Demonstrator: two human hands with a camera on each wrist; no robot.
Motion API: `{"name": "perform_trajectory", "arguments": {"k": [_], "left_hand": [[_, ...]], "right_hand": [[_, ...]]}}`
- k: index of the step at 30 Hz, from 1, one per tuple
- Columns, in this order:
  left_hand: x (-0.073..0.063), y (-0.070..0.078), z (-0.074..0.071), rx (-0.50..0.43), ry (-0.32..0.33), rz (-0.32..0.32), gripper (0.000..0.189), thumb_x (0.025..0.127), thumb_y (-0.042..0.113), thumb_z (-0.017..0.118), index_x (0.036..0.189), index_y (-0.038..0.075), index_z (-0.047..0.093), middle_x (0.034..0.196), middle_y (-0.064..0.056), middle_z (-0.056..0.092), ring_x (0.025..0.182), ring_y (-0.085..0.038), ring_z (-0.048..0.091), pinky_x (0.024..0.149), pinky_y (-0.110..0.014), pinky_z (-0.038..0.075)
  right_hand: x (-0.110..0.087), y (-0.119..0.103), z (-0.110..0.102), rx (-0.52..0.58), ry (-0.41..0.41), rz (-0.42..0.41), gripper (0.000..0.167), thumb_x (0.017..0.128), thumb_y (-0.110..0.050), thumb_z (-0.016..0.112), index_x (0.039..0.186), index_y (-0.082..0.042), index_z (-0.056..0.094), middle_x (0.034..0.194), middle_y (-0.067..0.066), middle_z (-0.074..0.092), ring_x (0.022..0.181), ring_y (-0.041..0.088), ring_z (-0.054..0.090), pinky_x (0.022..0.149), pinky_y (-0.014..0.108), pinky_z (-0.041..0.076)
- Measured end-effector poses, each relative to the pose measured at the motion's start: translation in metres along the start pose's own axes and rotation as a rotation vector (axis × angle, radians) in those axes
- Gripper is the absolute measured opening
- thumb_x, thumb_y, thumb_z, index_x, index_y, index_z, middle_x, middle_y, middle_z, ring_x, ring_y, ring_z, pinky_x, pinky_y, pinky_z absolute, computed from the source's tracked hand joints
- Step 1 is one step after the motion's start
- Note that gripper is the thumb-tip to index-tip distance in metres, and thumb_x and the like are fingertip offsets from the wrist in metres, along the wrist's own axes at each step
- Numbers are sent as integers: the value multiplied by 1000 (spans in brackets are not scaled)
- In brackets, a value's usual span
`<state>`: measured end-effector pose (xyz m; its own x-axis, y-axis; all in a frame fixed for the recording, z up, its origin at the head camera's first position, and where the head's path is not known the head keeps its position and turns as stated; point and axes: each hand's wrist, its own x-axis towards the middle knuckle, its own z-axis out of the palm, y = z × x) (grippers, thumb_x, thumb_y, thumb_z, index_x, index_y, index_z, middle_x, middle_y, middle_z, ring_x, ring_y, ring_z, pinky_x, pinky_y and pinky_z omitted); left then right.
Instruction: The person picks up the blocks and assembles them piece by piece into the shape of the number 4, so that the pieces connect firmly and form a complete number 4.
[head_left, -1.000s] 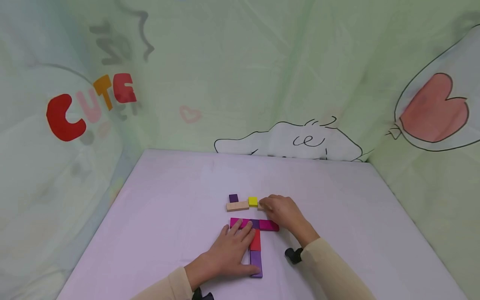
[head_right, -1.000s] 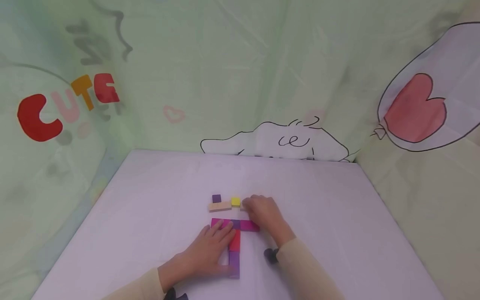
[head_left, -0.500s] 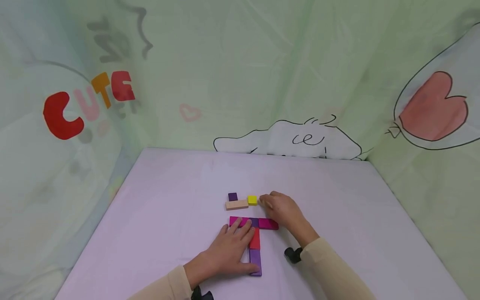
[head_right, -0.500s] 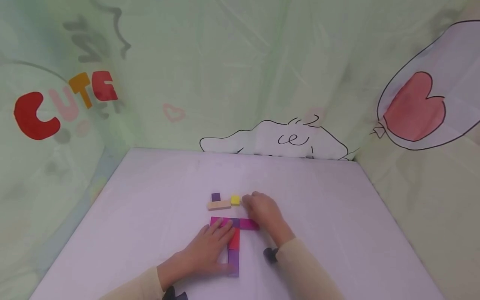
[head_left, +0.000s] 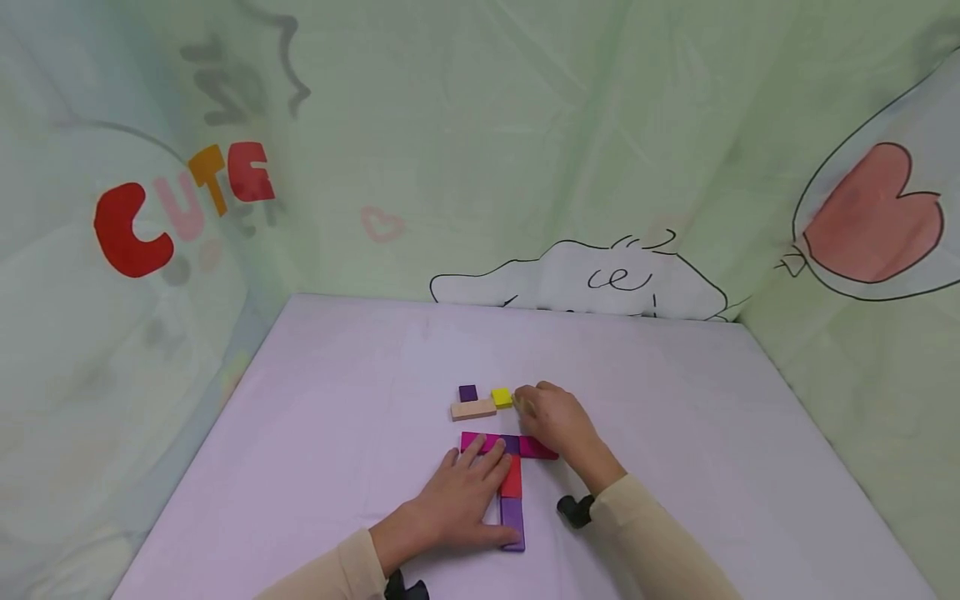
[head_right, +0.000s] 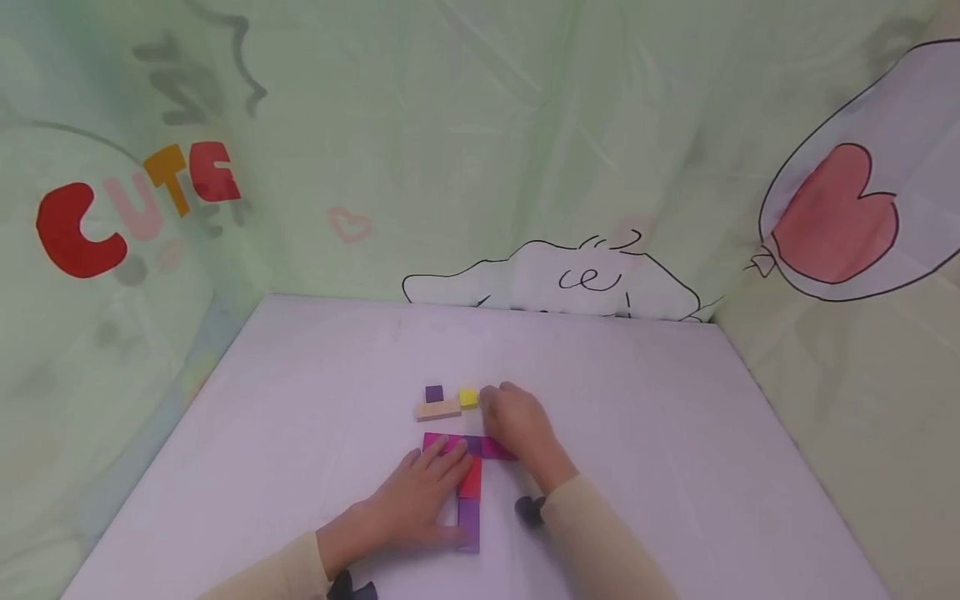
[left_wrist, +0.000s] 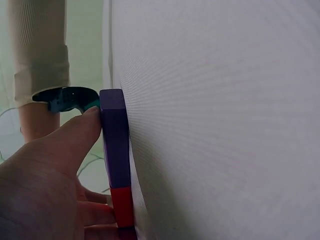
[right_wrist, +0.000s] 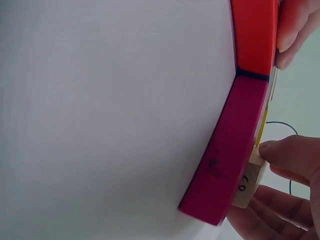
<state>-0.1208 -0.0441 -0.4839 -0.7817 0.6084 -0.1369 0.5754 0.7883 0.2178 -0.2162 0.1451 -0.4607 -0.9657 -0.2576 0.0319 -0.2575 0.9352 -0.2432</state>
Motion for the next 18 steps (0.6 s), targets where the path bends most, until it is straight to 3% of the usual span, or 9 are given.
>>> {"name": "perform_trajectory", "arguments": {"k": [18], "left_hand": [[-2,-1,-3,-14,19,17,97,90,75,57,162,14,35,172,-4,28,159,-33,22,120,-62,33]], "right_hand": [[11,-24,13,143,38,52,34,90,-22,80,120,-7,73,103,13,73,85,25,68,80,44,64]]}}
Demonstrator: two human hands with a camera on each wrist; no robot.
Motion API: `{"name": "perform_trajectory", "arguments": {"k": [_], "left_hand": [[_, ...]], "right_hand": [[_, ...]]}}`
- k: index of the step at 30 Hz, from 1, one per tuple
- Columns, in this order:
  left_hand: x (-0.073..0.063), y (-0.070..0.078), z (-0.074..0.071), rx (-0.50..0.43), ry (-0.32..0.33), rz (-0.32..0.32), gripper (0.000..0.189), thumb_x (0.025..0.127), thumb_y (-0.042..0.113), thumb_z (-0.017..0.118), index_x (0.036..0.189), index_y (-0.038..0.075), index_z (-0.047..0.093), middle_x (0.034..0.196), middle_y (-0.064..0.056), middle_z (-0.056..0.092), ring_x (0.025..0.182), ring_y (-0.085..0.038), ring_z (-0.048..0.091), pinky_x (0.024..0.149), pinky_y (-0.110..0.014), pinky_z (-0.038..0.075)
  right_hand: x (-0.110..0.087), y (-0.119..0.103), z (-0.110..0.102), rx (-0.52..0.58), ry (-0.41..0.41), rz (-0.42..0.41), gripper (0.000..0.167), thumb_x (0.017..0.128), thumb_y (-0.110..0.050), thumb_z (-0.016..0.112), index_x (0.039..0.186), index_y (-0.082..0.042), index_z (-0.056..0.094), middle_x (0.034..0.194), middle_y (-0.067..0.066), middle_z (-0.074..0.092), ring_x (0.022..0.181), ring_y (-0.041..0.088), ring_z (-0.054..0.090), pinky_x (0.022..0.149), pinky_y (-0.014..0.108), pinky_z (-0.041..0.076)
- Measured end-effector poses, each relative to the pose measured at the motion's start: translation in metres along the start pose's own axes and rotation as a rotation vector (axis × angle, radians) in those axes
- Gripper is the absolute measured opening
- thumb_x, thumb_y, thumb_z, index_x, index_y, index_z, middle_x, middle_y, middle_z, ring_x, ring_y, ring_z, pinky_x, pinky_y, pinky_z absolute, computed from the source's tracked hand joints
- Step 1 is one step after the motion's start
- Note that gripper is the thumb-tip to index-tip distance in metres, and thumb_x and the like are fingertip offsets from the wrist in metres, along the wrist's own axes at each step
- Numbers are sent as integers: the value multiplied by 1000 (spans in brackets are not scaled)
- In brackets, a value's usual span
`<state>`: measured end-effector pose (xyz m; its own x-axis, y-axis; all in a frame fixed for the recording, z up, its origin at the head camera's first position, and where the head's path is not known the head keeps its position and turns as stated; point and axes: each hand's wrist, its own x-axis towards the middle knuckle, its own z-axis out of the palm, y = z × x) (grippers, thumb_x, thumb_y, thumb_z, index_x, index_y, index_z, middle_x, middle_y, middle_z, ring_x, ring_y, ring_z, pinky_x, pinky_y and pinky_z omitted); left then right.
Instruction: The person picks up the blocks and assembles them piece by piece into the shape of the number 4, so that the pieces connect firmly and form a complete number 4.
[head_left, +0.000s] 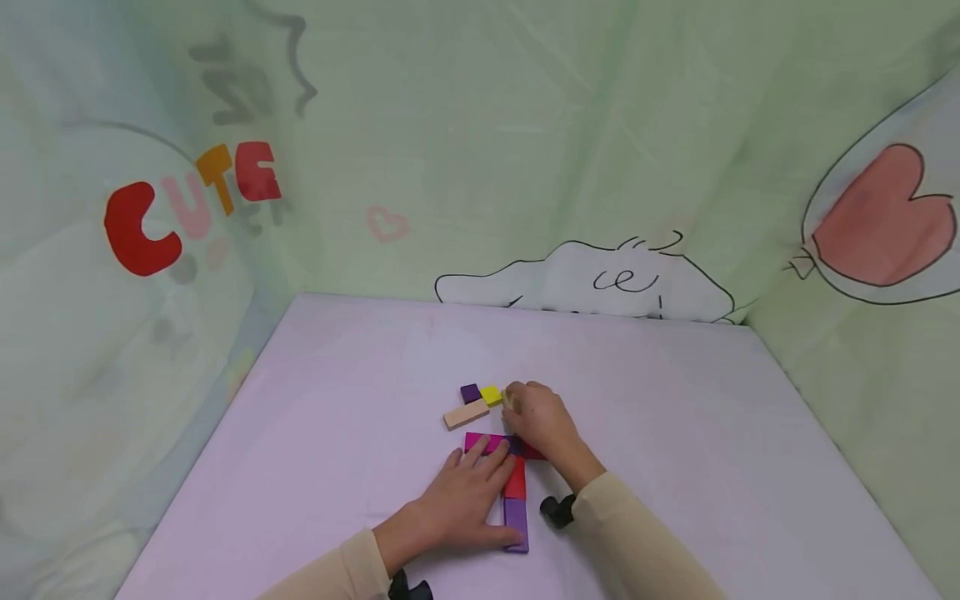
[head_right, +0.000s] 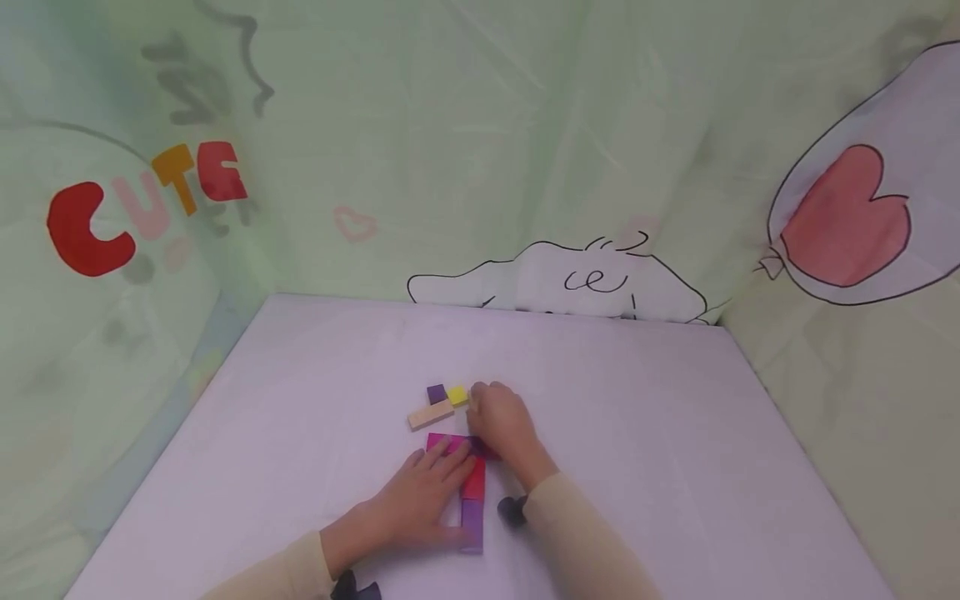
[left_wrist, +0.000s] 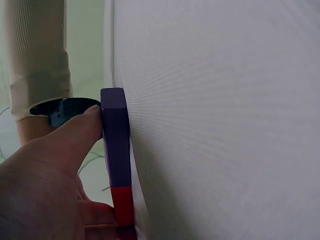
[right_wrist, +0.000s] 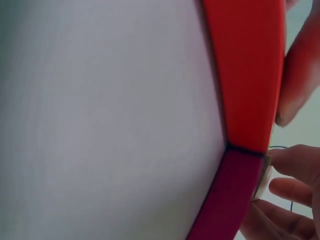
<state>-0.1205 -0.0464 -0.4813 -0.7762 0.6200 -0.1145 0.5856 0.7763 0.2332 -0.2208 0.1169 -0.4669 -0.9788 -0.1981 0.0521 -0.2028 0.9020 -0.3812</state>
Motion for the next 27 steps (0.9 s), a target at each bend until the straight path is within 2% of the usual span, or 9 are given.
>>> {"name": "perform_trajectory", "arguments": {"k": [7,14,20,27], "left_hand": [[1,0,2,9,2,1,97,90,76,56,162,15,35,172,-3,27,159,-33,22,120,-62,34],[1,-2,5,4,-5,-1,99,90,79,53,164,17,32,173,0,23,160,-32,20,120,-62,33],[1,-1,5,25,0,-3,99,89,80,51,164,17,32,173,0,24,160,-32,21,120,-62,34],[0,0,4,22,10,5,98,90,79,52,163,16,33,173,-1,25,159,-33,22,120,-62,34]], "right_hand": [[0,-5,3,20,-2,58,37,89,-21,80,122,-6,72,98,14,71,78,23,65,75,41,65],[-2,-9,5,14,-23,70,35,90,-19,76,122,-5,72,95,12,69,75,21,62,73,39,64],[-3,-13,7,-6,-7,57,39,90,-18,76,125,-4,71,97,14,71,77,22,64,74,42,64],[-4,-15,7,-30,-9,72,39,91,-20,76,125,-3,70,96,14,71,75,21,63,74,40,63]]}}
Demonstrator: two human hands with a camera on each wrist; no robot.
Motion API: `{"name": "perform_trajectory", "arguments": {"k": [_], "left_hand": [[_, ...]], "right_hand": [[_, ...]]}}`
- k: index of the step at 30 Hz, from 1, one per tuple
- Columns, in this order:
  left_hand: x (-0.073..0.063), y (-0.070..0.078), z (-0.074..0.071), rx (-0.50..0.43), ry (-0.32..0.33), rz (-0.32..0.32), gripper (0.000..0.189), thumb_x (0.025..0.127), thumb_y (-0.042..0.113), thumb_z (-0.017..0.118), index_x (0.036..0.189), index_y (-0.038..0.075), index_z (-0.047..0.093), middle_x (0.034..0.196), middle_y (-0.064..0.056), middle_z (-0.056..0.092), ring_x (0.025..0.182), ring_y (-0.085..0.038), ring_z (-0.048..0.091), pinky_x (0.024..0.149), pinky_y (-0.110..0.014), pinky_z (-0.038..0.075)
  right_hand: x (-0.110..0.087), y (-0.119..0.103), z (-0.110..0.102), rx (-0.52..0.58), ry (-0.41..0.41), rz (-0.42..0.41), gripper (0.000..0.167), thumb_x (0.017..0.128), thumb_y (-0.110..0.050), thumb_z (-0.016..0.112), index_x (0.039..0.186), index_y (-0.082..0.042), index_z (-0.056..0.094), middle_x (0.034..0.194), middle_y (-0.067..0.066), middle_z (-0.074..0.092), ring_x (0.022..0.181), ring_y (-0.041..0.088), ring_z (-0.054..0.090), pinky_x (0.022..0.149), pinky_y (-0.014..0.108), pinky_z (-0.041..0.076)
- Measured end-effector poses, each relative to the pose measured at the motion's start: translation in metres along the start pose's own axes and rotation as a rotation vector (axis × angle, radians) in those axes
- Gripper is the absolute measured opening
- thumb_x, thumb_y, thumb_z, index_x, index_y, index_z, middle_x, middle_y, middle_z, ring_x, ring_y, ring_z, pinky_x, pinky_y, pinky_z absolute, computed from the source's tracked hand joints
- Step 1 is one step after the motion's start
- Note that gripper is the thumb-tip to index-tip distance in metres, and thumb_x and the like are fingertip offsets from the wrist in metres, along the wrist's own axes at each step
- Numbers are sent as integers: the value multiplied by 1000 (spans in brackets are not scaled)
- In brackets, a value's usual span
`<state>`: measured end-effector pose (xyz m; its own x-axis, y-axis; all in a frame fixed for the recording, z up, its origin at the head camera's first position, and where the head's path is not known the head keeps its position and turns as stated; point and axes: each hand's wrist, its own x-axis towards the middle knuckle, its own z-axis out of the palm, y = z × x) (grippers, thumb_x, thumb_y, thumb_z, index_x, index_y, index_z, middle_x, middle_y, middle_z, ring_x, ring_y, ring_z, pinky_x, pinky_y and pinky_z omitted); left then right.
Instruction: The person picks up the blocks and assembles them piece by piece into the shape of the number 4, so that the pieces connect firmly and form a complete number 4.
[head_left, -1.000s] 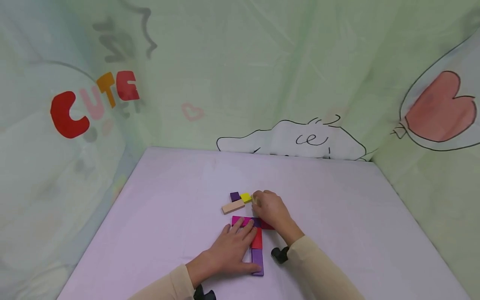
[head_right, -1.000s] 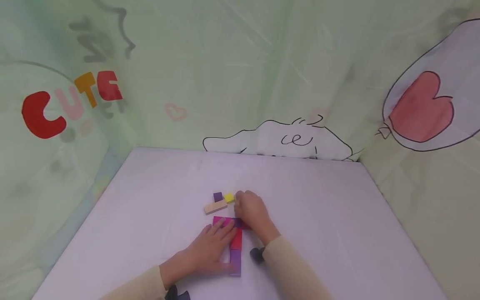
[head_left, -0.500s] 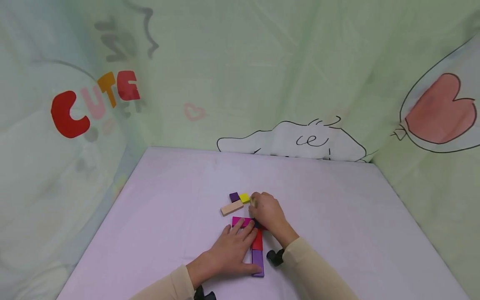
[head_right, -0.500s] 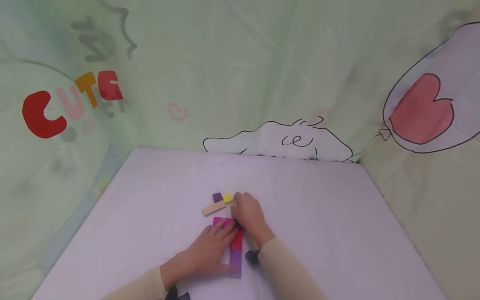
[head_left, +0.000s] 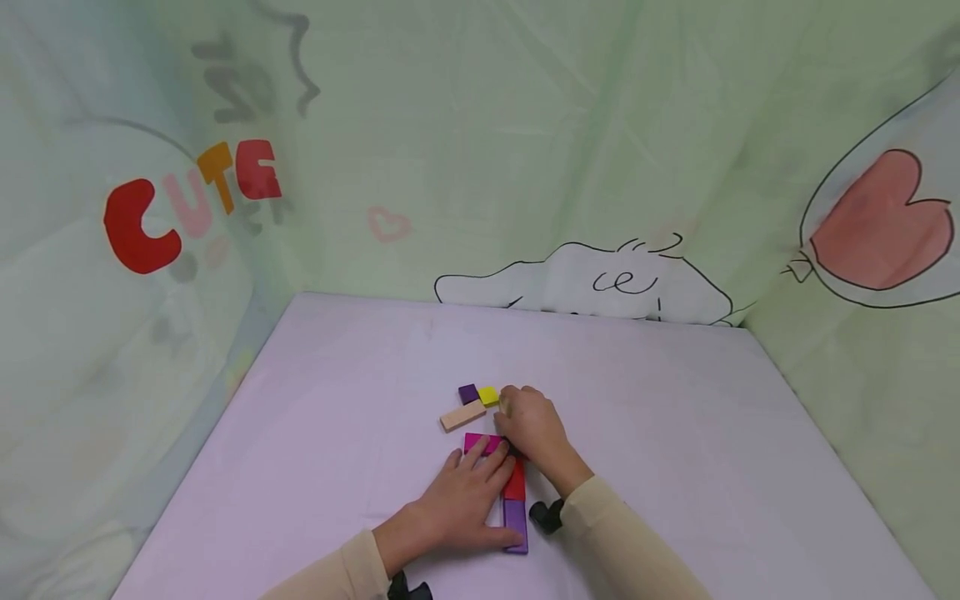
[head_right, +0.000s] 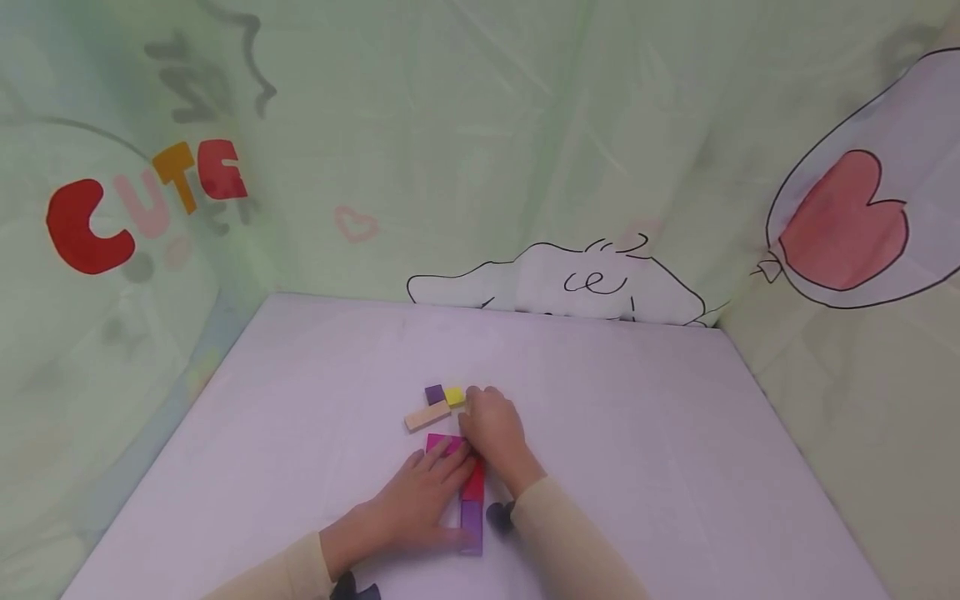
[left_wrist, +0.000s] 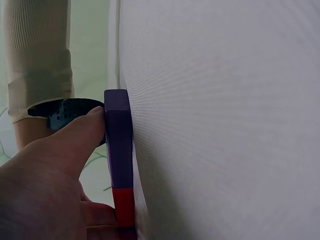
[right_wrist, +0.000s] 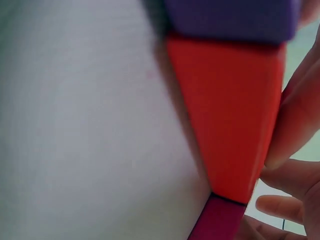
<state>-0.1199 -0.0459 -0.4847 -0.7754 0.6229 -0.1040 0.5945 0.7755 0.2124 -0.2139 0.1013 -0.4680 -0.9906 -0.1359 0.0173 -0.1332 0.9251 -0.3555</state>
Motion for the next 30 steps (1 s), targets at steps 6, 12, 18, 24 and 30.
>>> {"name": "perform_trajectory", "arguments": {"k": [6,12,18,24,30], "left_hand": [[0,0,-1,1,2,3,98,90,78,53,163,16,32,173,-1,25,159,-33,22,119,-62,34],[0,0,-1,-10,-6,-4,98,90,77,54,164,17,32,173,0,25,160,-33,21,120,-62,34],[1,1,1,-17,-3,0,97,90,77,54,163,17,33,172,-1,26,160,-33,21,120,-62,34],[3,1,1,-44,-27,-14,98,89,77,55,164,19,31,173,-1,24,160,-33,20,121,-63,32],[3,0,1,-42,-42,-27,100,87,79,55,165,21,29,173,1,23,161,-32,18,121,-63,31]], "right_hand": [[0,0,-2,-61,-28,21,46,93,-26,74,132,-3,66,101,16,74,74,22,64,71,39,62],[-1,3,-3,-104,-34,23,53,93,-33,72,137,-5,62,100,17,75,72,24,64,67,41,60],[0,16,-16,-32,-112,-8,50,98,-35,65,141,-9,61,105,15,76,81,25,67,78,47,62],[-2,45,-37,68,-310,-103,44,95,-18,68,138,-9,62,101,9,73,85,19,65,83,43,62],[-8,59,-45,86,-428,-135,37,83,-10,81,119,-11,70,103,4,69,89,18,62,84,40,60]]}}
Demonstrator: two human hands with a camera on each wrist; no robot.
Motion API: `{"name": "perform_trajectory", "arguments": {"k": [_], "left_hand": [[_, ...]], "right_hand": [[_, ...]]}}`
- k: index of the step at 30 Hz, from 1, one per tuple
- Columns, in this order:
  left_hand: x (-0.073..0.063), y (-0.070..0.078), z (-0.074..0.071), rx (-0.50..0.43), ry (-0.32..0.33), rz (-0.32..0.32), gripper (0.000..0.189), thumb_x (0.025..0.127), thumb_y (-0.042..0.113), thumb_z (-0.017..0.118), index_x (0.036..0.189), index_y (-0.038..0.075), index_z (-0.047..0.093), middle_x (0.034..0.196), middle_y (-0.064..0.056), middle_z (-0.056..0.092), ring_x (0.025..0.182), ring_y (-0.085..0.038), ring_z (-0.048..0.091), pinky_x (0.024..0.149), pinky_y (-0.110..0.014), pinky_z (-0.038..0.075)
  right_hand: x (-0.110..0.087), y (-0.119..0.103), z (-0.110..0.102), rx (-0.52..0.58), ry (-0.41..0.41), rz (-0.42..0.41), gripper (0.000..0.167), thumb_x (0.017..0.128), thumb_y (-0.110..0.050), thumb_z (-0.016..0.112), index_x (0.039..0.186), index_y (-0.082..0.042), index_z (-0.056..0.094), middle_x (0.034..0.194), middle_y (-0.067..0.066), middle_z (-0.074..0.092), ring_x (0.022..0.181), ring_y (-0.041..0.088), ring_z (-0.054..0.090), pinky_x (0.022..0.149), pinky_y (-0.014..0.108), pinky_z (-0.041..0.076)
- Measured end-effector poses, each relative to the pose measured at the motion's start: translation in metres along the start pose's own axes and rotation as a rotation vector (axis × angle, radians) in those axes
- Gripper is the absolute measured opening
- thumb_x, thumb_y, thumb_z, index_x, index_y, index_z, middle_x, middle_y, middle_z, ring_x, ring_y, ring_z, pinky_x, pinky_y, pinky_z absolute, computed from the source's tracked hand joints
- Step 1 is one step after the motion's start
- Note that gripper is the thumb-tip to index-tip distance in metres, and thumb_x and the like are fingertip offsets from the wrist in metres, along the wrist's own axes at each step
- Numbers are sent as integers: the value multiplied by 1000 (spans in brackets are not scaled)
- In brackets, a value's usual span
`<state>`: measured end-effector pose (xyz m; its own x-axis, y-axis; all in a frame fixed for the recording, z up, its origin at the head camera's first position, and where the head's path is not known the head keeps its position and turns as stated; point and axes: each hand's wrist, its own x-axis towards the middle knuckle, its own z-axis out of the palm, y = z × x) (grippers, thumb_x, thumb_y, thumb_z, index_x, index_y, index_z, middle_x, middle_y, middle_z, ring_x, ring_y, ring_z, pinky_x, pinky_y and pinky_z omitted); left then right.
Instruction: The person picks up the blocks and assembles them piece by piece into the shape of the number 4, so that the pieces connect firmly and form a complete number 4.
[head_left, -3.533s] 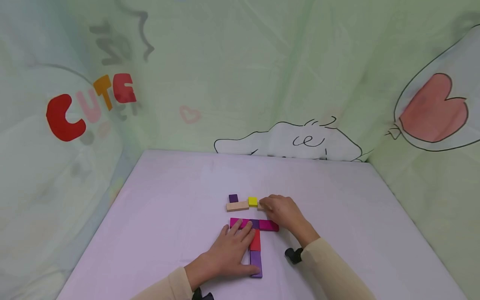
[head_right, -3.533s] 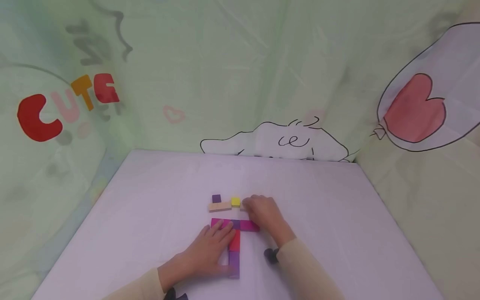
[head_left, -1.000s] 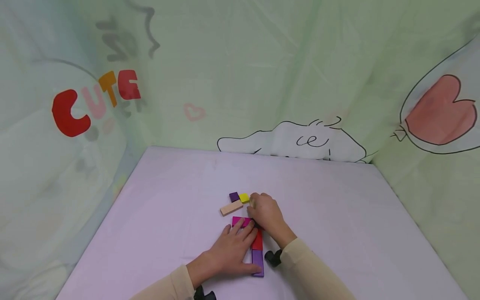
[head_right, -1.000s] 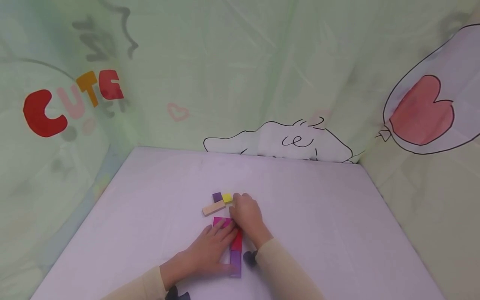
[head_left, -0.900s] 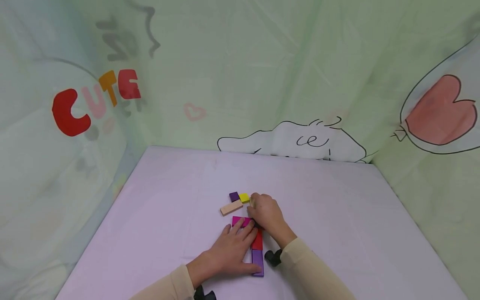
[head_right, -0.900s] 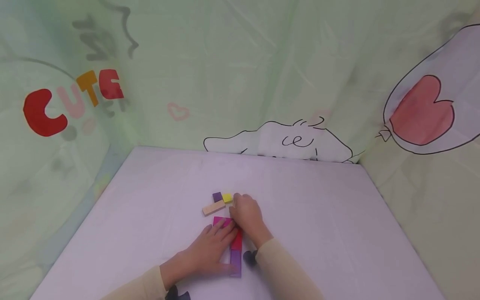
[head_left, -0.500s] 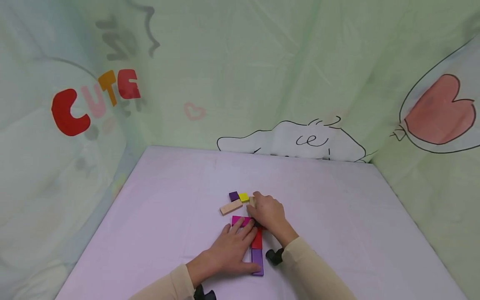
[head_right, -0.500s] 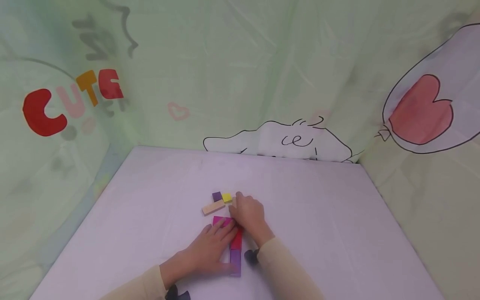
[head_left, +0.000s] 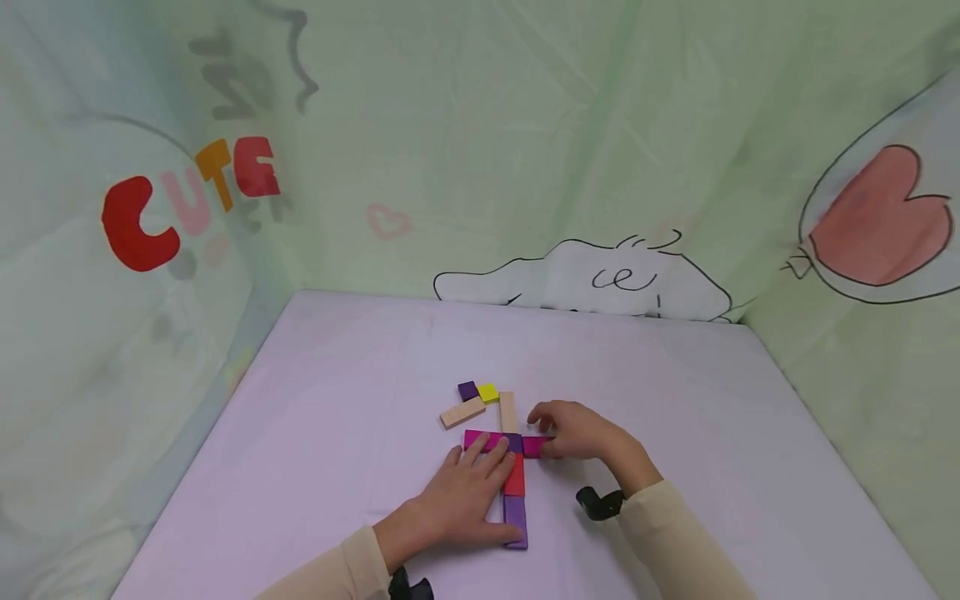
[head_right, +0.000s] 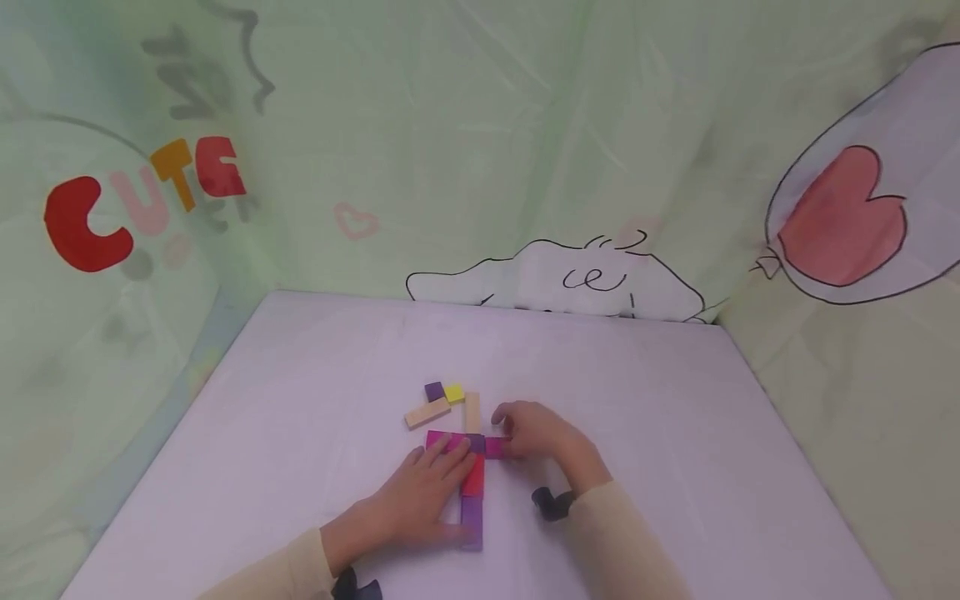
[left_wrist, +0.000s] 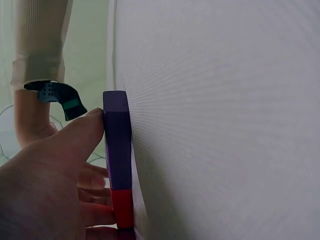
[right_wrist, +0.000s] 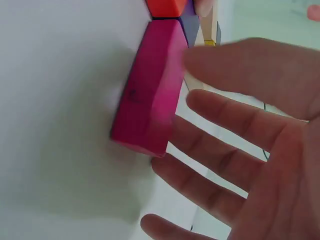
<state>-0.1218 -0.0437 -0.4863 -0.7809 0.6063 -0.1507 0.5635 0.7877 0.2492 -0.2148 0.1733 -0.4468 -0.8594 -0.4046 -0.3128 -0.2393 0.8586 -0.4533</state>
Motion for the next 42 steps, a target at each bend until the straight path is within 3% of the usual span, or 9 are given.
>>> {"name": "perform_trajectory", "arguments": {"k": [7,15,19,26,33,42], "left_hand": [[-1,1,-2,-19,-14,-13,102,86,79,57,165,22,28,173,1,22,161,-32,18,122,-63,30],[-1,0,-2,-21,-12,-7,101,87,78,58,165,21,28,174,1,22,161,-32,17,122,-63,30],[0,0,-1,-7,-8,-6,101,87,79,56,165,22,28,174,1,22,161,-32,17,122,-63,30],[1,-1,1,4,-3,-1,100,88,78,56,165,21,28,174,0,21,161,-33,17,122,-63,29],[0,-2,0,11,10,14,100,89,79,54,165,19,29,173,-1,22,160,-34,18,121,-63,31],[0,-1,-1,-11,0,13,100,89,76,57,165,18,30,173,-1,23,160,-33,18,122,-63,30]], "right_hand": [[-1,-1,7,-118,33,-30,24,82,-11,86,102,-13,73,93,-2,66,88,16,59,87,38,59],[-3,-6,5,-146,23,-28,21,84,-10,85,101,-11,72,90,0,66,86,16,58,86,38,59],[-3,-8,3,-113,15,-17,28,84,-11,84,109,-12,72,96,3,67,89,18,60,86,42,60],[0,-9,10,-100,39,-35,53,89,-6,72,139,-22,65,110,6,66,99,19,63,89,45,60],[-1,-13,14,-175,72,-48,46,93,-6,70,135,-24,71,106,4,64,96,19,59,88,43,59],[-4,-13,14,-172,78,-50,43,93,-9,72,134,-22,72,107,6,64,97,20,60,89,44,59]]}}
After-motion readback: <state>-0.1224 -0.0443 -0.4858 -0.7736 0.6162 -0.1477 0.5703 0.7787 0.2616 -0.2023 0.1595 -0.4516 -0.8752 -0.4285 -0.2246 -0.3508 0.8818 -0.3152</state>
